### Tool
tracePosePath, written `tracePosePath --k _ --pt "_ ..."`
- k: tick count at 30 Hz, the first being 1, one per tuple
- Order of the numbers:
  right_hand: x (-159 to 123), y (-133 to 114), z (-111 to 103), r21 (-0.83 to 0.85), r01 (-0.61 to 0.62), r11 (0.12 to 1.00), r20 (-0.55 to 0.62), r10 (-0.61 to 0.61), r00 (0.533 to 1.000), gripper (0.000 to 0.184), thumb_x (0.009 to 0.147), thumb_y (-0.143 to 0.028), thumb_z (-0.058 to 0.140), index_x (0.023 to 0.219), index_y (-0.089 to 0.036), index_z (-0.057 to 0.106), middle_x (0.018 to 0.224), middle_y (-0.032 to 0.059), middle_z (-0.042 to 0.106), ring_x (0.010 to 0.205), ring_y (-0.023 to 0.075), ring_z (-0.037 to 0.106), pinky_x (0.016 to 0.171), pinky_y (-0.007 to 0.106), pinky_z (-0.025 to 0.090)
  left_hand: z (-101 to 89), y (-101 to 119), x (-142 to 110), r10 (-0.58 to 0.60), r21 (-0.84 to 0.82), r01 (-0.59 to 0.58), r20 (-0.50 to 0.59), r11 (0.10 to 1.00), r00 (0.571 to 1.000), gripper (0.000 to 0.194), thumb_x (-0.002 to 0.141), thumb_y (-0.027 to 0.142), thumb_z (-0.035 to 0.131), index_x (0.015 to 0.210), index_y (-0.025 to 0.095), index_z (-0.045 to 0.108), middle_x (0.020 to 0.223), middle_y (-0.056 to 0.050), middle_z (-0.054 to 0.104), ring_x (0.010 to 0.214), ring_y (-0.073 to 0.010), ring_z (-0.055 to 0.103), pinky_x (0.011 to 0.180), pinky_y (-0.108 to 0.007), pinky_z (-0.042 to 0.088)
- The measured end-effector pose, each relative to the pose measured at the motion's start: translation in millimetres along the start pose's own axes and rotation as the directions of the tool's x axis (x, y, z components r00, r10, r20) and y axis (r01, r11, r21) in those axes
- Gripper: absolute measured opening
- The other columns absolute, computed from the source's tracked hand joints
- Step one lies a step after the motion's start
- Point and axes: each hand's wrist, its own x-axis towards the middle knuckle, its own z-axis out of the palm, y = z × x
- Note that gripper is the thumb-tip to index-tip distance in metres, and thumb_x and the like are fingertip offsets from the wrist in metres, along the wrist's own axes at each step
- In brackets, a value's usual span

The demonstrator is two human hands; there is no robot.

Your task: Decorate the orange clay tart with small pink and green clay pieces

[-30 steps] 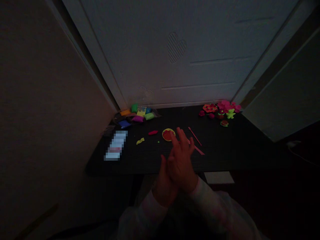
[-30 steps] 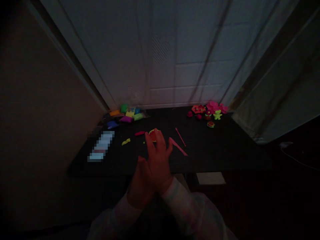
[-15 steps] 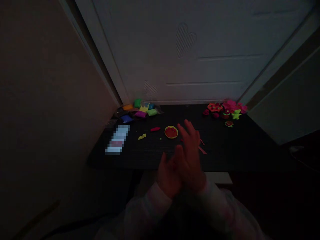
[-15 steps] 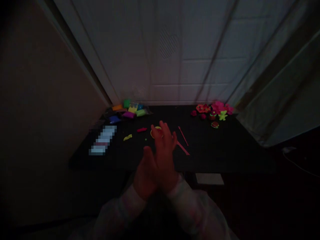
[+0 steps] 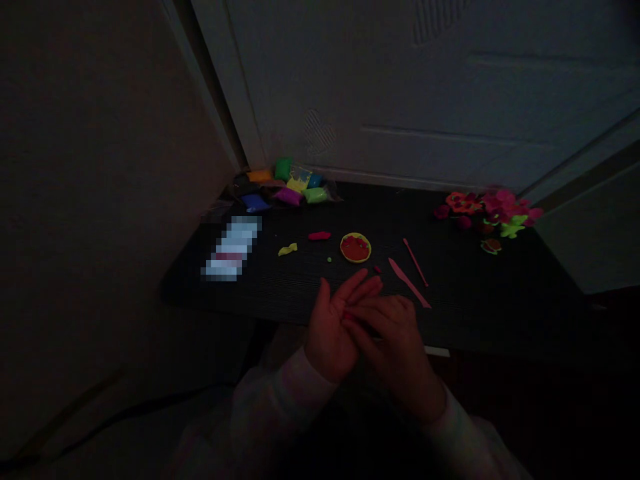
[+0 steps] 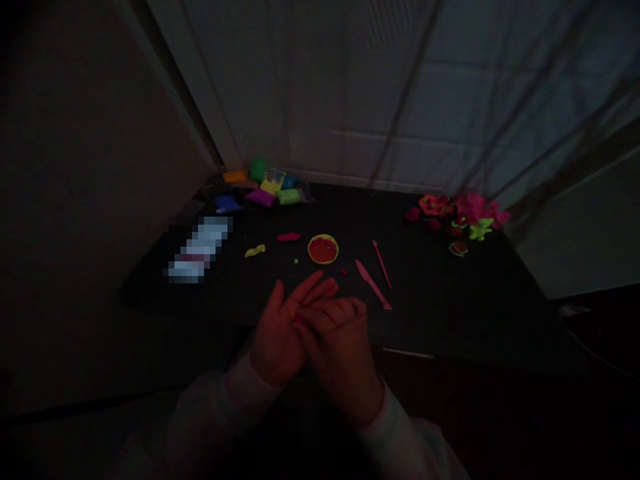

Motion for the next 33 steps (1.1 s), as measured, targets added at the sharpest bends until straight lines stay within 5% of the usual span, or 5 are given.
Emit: tracePosePath --k 4,10,19,27,33 --pt "7.7 20.1 2.3 -0.051 0.015 0.999 0.033 -0.014 0.999 0.013 0.079 -0.028 0.054 0.086 -0.018 0.06 0.082 0.0027 0.064 0.08 0.0165 0.055 0.076 0.034 0.038 -8.1 18.0 9.2 0.183 0.16 -0.173 -0.049 0.972 0.982 0.054 0.086 0.049 0.024 0.098 0.012 0.061 0.103 -0.011 0.063 0.106 -0.0201 0.051 0.096 -0.033 0.033" --pt "16.7 48.0 9.5 -0.202 0.043 0.978 0.158 -0.011 0.987 0.017 0.081 -0.029 0.051 0.081 -0.017 0.063 0.07 0.0024 0.062 0.067 0.0156 0.053 0.065 0.03 0.037 -28.2 45.3 23.5 0.526 0.457 -0.461 -0.019 0.761 0.85 0.036 0.084 0.038 0.036 0.084 0.017 0.065 0.089 -0.006 0.066 0.094 -0.0189 0.057 0.086 -0.035 0.041" --pt "5.7 53.9 -1.9 -0.235 0.085 0.968 0.273 -0.018 0.962 0.041 0.083 -0.033 0.045 0.118 -0.012 0.046 0.09 0.0094 0.059 0.078 0.0187 0.051 0.066 0.033 0.042 -33.2 51.5 22.0 0.522 0.523 -0.414 -0.071 0.745 0.85 0.024 0.078 0.034 0.049 0.082 0.018 0.066 0.091 -0.005 0.066 0.09 -0.0196 0.058 0.076 -0.032 0.048" --pt "1.5 50.9 -6.4 -0.385 0.204 0.9 0.368 -0.052 0.928 0.043 0.078 -0.039 0.05 0.118 -0.023 0.047 0.125 0.0145 0.041 0.105 0.0293 0.041 0.086 0.051 0.033 -31.4 52.9 20.7 0.523 0.557 -0.403 -0.068 0.727 0.85 0.021 0.076 0.032 0.051 0.081 0.02 0.067 0.092 -0.004 0.065 0.091 -0.0195 0.057 0.076 -0.031 0.048" --pt "3.4 53.7 -6.0 -0.448 0.139 0.883 0.321 0.014 0.947 0.044 0.077 -0.042 0.049 0.117 -0.023 0.049 0.134 0.0149 0.033 0.118 0.0317 0.032 0.092 0.053 0.027 -33.8 51.8 20.9 0.539 0.573 -0.425 -0.034 0.7 0.842 0.023 0.078 0.034 0.048 0.083 0.02 0.067 0.093 -0.003 0.065 0.091 -0.0192 0.057 0.076 -0.031 0.048"
